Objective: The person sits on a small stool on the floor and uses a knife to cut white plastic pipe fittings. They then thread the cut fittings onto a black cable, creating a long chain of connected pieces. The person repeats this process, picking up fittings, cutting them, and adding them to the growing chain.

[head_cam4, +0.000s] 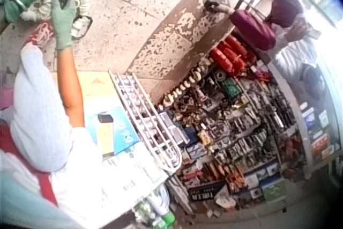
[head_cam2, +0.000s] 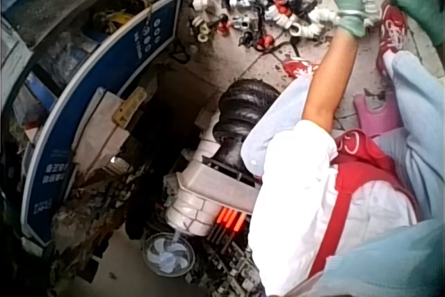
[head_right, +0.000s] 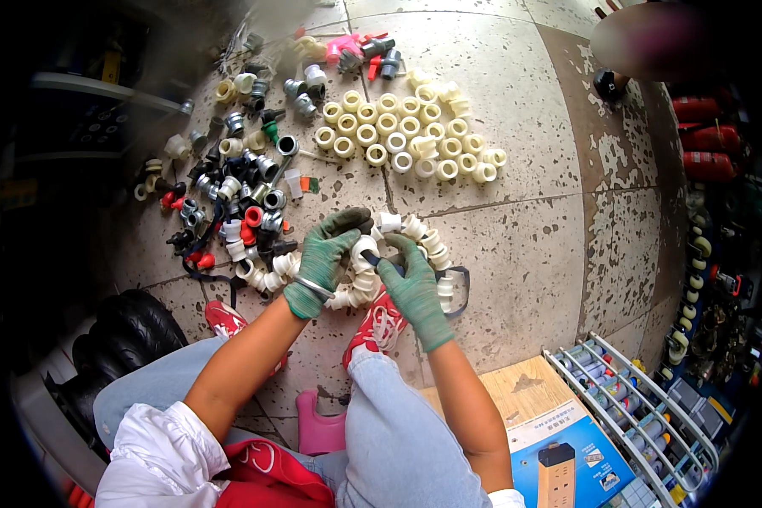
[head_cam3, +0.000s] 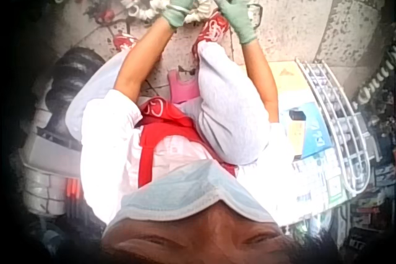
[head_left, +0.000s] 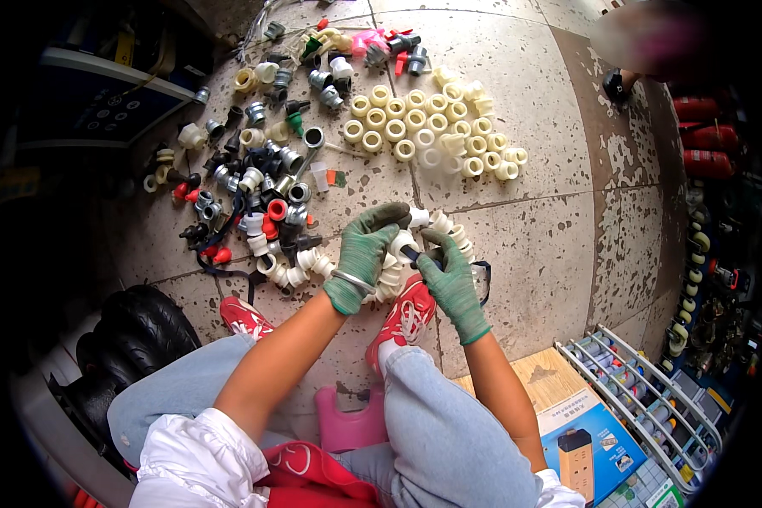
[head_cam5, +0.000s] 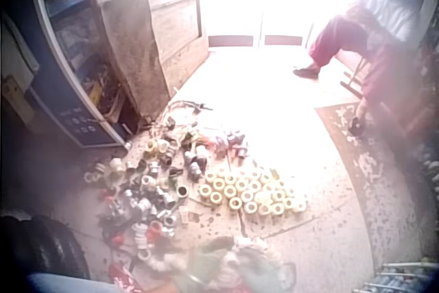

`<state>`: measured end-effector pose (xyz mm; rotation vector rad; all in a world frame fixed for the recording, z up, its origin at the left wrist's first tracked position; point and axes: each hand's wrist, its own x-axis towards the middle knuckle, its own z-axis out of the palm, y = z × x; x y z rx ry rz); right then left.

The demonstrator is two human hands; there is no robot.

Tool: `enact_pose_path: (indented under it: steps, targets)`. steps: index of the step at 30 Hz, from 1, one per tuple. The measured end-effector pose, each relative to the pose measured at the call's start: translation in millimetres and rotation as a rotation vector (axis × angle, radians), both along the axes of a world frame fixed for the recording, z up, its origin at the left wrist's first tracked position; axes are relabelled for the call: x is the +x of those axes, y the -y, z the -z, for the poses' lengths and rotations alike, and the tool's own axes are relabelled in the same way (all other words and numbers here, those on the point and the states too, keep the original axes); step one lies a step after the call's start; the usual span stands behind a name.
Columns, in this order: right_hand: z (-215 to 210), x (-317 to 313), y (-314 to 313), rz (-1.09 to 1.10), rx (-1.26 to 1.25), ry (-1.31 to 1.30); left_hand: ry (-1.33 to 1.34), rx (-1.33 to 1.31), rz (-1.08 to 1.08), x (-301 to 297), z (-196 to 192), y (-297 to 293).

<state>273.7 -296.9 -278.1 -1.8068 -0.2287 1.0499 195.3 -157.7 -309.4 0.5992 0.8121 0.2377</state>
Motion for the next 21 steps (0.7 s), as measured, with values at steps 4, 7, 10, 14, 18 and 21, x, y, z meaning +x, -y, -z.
enact_pose_path:
  steps: [4,7,10,14,18,21]
  targets:
    - [-17.0,-1.1,-7.6,-0.048,0.102,-0.160,-0.088,0.462,0.108,0.9,-16.8,3.7]
    - [7.0,-7.4,-4.8,-0.126,-0.038,0.071,-0.010,0.335,0.144,3.8,-26.9,7.9]
    - [17.1,9.5,17.5,-0.270,-0.117,0.019,0.080,-0.001,-0.119,8.4,-25.7,-8.3]
    - [0.7,20.3,26.6,-0.658,-0.176,0.649,0.237,-0.033,-0.006,11.4,-40.2,-22.1]
    - [-29.3,14.3,3.8,-0.206,0.230,-0.129,0.251,-0.196,0.065,29.0,-57.2,-3.6]
    - [-18.2,40.3,13.1,-0.080,0.186,-0.427,0.254,-0.148,-0.046,31.0,-32.2,-23.2]
